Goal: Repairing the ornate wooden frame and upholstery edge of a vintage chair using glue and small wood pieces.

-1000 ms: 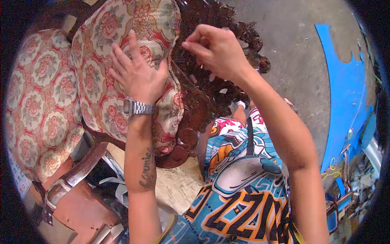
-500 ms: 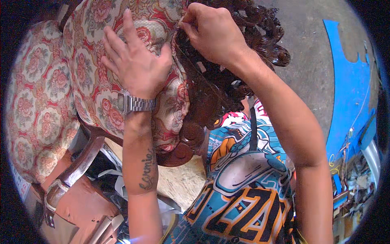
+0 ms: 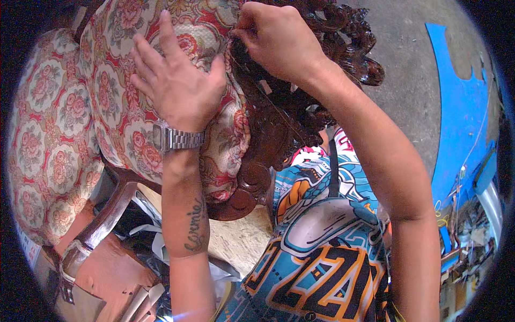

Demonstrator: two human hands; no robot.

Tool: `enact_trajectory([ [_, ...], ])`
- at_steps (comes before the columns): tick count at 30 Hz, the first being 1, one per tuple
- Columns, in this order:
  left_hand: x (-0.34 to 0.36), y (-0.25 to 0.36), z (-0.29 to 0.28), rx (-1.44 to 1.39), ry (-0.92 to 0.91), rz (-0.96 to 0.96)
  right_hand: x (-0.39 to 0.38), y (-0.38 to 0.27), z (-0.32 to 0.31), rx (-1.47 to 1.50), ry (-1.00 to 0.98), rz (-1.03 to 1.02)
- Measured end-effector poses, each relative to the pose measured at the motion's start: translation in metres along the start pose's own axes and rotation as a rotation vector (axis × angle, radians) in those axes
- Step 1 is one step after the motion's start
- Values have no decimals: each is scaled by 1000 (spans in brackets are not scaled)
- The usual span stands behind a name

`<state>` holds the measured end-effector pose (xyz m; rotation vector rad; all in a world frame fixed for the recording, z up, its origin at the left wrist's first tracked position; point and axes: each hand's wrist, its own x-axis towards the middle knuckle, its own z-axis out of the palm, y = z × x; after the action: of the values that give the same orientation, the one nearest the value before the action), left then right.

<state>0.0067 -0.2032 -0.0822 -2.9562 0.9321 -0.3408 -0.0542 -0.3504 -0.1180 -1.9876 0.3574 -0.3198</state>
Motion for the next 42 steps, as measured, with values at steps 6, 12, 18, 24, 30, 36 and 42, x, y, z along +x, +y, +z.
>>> enact_trajectory([
  [6,1,0,0,-12,12,10,0,-1,0,-48,13,17],
  [12,2,0,0,-16,-5,1,9,1,-1,-32,-67,-29],
  [18,1,0,-3,-15,-25,0,15,4,-11,64,-172,123],
  [24,2,1,-4,-19,-36,9,17,3,-10,44,-193,99],
  [30,2,1,-4,-20,-52,7,10,-6,-30,194,-263,172],
  [36,4,0,-5,4,-52,29,11,-7,-25,52,-188,77],
  [42,4,1,-8,-4,-63,28,14,15,-20,112,-265,-51],
])
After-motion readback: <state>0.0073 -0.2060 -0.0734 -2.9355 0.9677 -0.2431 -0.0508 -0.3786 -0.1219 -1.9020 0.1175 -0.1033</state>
